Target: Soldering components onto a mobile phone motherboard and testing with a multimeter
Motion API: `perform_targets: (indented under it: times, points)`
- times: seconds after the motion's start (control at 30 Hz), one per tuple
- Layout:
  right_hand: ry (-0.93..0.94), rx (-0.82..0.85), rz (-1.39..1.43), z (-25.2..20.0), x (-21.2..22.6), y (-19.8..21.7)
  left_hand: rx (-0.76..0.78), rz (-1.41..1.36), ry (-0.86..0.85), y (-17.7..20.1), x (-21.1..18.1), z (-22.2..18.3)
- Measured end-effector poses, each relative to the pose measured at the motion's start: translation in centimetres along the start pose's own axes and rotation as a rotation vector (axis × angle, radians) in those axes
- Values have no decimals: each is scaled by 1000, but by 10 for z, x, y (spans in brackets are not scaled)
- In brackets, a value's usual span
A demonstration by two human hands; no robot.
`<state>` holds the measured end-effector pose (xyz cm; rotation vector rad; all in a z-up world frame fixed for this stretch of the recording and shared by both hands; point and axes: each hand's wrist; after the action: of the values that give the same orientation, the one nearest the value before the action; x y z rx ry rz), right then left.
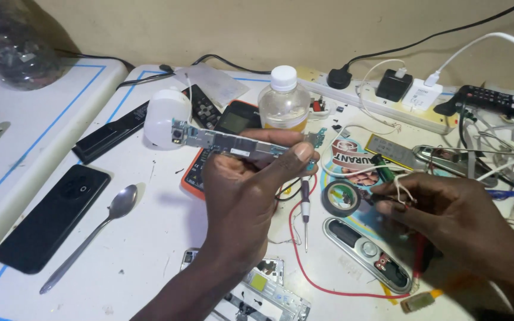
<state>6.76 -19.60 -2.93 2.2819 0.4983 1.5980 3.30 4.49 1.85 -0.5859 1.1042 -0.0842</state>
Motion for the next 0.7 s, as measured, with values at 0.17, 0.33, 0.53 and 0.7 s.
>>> perform_targets:
  times: [0.17,0.33,0.53,0.7]
  points:
    - [40,-125,-573,22,-39,35,91,12,14,7,14,6]
    - [300,-233,-426,59,-81,51,273,254,152,1,4,-2]
    - [452,-187,-188,-51,21,-30,485,172,311,-5,15,-23]
    - [612,-231,-228,-59,23,-39,499,188,333,-5,23,-22]
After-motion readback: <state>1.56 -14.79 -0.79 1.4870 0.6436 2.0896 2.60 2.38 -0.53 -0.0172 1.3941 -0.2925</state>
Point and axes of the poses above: each hand's wrist, its own z-axis towards the middle knuckle, its own y-axis out of the back of the hand, x = y × z, and after that the axes turned 15 degrees about -y, right-handed
